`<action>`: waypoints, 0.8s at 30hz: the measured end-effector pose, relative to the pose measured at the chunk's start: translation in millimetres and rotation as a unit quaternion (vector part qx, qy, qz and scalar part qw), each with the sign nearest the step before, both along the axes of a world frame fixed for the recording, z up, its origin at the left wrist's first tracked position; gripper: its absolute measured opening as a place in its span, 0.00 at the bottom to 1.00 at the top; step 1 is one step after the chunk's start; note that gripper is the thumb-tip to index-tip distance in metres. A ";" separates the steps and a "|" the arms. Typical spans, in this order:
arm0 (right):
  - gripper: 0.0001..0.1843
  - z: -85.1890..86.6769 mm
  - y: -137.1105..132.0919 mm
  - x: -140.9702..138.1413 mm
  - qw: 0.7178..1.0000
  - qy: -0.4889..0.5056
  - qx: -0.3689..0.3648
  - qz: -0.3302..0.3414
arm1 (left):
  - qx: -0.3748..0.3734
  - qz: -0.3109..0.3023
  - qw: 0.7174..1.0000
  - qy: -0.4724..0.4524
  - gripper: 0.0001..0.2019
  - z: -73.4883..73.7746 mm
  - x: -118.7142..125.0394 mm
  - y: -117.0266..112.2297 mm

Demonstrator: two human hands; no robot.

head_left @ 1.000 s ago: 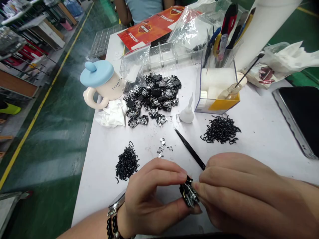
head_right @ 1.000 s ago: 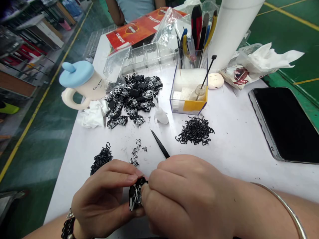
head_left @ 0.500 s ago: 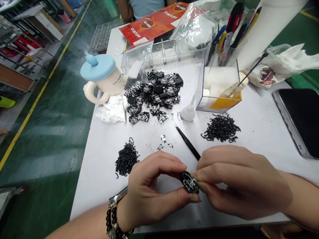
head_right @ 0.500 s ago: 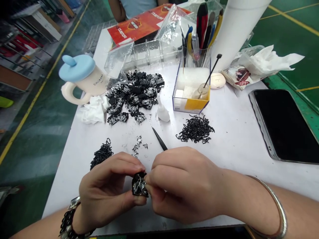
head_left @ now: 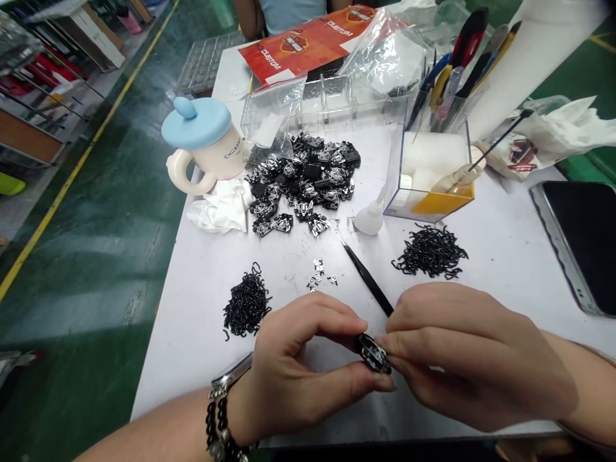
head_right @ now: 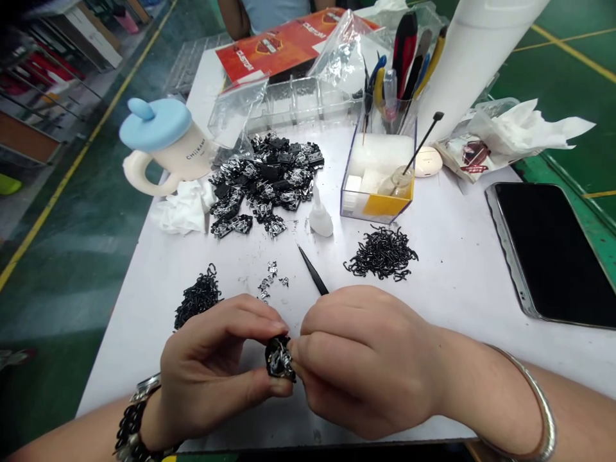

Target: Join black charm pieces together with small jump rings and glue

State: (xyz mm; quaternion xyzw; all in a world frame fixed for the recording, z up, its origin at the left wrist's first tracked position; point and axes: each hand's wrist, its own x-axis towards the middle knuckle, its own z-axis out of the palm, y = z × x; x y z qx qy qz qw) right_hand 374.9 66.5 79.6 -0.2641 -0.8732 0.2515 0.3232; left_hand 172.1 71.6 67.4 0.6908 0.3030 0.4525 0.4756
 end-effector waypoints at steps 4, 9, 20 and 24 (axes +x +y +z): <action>0.04 0.7 1.4 0.8 1.000 -0.013 0.003 0.006 | -0.003 -0.003 1.000 0.001 0.17 0.9 0.3 0.3; 0.06 2.8 1.6 -0.4 0.999 -0.029 0.012 0.014 | -0.003 -0.006 1.000 -0.005 0.17 -0.3 -0.2 -0.6; 0.09 2.6 1.0 -3.7 0.997 0.055 -0.061 0.002 | -0.003 -0.018 1.000 -0.004 0.18 -0.6 -2.0 0.0; 0.05 2.2 7.9 -5.7 0.975 0.116 -0.186 0.022 | 0.004 -0.033 0.999 -0.017 0.19 -0.3 -2.9 1.5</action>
